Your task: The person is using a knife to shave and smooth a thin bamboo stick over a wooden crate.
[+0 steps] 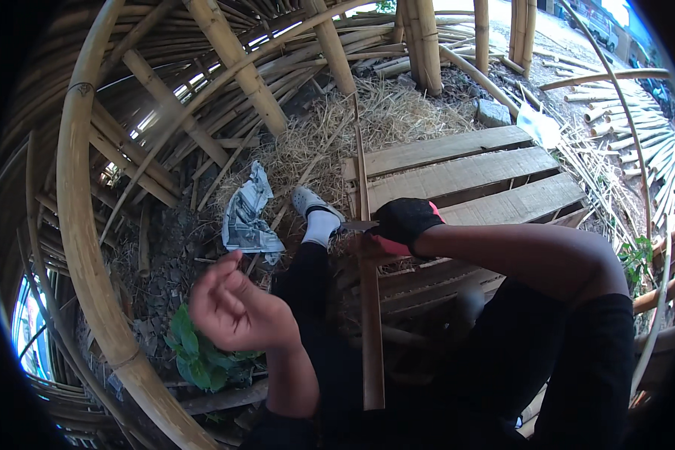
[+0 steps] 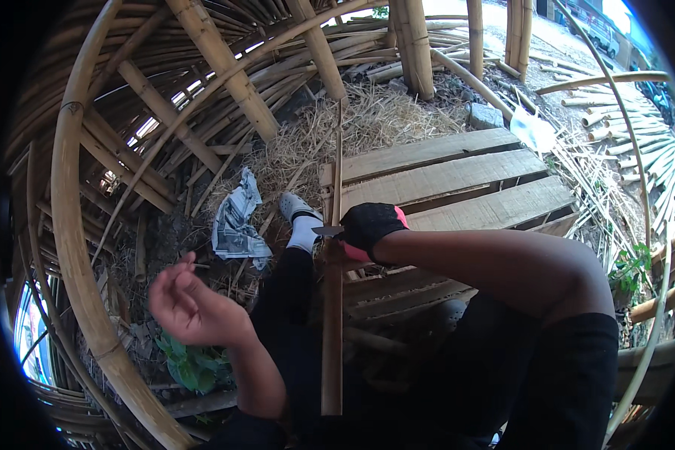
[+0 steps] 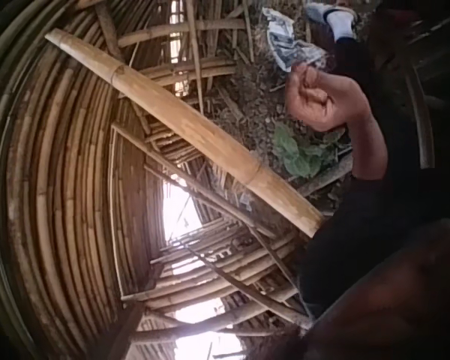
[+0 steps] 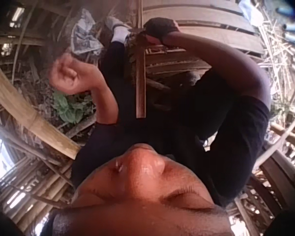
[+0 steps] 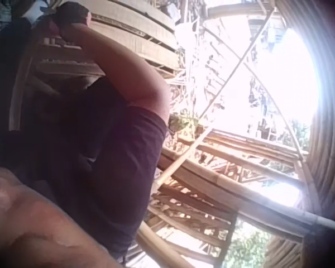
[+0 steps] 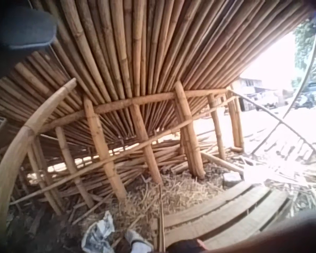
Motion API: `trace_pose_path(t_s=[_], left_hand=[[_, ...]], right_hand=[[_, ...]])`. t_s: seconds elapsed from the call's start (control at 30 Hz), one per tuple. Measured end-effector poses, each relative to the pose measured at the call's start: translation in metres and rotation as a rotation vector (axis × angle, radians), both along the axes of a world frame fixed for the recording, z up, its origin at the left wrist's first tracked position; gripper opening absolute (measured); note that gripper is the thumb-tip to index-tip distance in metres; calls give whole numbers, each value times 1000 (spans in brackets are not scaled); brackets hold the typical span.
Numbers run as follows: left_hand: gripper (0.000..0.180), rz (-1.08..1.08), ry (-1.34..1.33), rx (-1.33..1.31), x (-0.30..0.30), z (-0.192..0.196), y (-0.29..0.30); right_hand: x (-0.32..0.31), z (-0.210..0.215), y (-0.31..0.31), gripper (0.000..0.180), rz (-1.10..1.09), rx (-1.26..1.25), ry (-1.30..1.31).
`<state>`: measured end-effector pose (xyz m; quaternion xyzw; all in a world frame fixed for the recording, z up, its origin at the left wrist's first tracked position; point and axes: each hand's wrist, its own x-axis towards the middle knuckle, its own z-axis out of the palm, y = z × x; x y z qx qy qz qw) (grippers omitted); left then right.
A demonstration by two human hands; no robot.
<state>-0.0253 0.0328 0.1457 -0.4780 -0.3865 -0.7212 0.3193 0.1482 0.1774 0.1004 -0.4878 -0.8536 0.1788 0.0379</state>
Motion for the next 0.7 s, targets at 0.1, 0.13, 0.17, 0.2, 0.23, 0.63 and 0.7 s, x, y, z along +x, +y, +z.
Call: trace_pose_path(t_s=[0.1, 0.13, 0.17, 0.2, 0.23, 0.63, 0.7], left_hand=[[21, 170, 306, 195, -18, 12, -16], [17, 244, 343, 231, -13, 15, -1], [22, 128, 78, 58, -3, 4, 37], [26, 418, 316, -370, -12, 11, 69], [28, 495, 326, -500, -47, -29, 101], [55, -616, -518, -1657, -16, -110, 18], [46, -853, -500, -1689, -10, -106, 12]], right_hand=[[-2, -9, 2, 41, 24, 0, 2], [-1, -8, 2, 43, 44, 0, 12], [2, -5, 5, 43, 39, 10, 5], [5, -1, 4, 44, 22, 3, -16], [-8, 4, -5, 44, 55, -5, -24], [0, 0, 0, 48, 93, -26, -33], [0, 2, -1, 48, 85, -36, -24]])
